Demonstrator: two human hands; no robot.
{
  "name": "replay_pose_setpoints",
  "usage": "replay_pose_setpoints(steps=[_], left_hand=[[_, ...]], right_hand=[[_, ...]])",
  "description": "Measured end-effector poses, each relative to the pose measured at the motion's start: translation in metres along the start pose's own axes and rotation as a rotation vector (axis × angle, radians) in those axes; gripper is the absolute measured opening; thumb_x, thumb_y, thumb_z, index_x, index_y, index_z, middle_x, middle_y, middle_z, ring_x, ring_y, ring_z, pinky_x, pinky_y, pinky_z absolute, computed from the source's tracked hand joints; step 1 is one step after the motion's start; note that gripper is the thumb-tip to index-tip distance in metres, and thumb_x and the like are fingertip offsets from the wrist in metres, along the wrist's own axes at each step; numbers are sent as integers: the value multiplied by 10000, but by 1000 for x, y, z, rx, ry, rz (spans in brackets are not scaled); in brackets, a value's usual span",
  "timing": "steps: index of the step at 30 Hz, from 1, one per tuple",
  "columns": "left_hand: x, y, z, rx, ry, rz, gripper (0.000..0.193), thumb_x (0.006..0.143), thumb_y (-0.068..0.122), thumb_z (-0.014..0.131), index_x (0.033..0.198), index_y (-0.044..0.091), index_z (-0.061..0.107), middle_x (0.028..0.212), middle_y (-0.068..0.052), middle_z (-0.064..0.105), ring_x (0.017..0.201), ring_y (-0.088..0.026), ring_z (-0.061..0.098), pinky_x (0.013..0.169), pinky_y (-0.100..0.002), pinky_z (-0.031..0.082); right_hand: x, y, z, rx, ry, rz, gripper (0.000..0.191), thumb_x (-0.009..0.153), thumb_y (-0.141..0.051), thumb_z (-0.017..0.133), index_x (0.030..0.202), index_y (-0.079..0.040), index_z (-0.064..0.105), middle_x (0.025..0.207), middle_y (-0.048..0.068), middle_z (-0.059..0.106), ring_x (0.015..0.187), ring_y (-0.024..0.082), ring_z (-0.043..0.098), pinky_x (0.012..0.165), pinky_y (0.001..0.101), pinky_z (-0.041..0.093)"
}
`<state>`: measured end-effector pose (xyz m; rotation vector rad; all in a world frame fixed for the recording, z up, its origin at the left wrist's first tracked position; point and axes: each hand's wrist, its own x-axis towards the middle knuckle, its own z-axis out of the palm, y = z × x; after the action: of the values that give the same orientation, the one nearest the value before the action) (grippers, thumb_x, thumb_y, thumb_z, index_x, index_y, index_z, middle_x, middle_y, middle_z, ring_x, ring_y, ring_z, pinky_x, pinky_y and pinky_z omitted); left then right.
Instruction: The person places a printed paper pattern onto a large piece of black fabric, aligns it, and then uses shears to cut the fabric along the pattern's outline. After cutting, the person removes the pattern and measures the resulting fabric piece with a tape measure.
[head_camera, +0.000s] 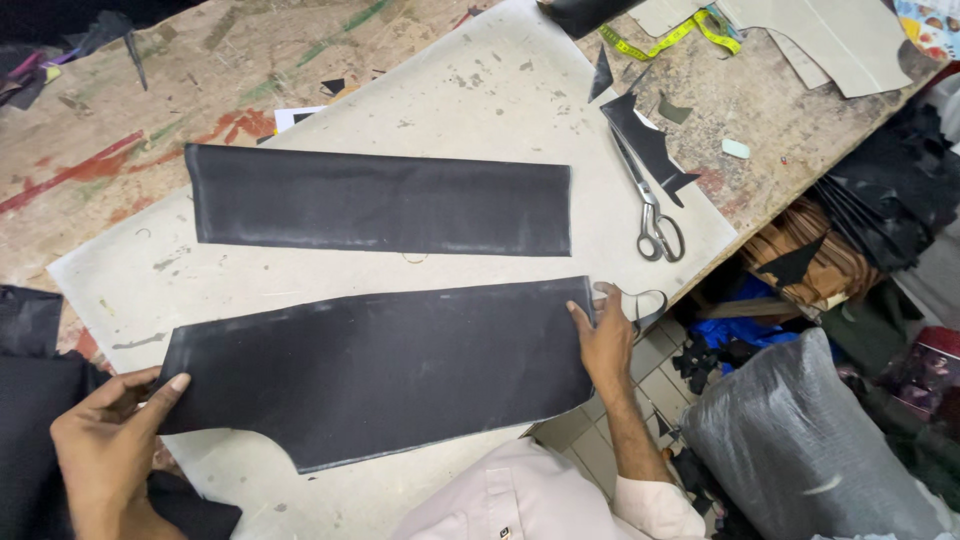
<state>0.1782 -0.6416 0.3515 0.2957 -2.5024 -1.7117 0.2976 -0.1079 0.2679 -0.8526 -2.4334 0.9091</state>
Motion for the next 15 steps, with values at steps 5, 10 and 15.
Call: replay_pose_setpoints(steps=[5, 10, 15], left_hand=[[21, -1, 3, -50, 88, 137, 227, 905, -77, 818, 1094, -139, 707, 938, -111, 726, 860, -93, 675, 808, -200, 554], [82, -5, 5, -28, 94, 200, 240, 873, -117, 834, 1084, -139, 721, 996, -140, 724, 853, -113, 658, 822, -213, 548], [155, -6, 48, -24, -26, 196, 253, 858, -40, 850, 1084, -86, 745, 942, -107, 745, 802, -118, 682, 753, -213, 556]], right_hand=[[2, 10, 2, 380, 8, 168, 165, 925, -118, 760, 978, 28, 705, 809, 65, 722, 698, 116, 636, 639, 242, 512], [32, 12, 17, 476, 34, 153, 152, 925, -117, 770, 956, 16, 703, 790, 22, 711, 693, 56, 623, 639, 195, 487], [53, -2, 42, 274, 31, 72, 202, 912, -143, 805, 885, 21, 690, 708, 31, 688, 618, 74, 592, 586, 227, 458]])
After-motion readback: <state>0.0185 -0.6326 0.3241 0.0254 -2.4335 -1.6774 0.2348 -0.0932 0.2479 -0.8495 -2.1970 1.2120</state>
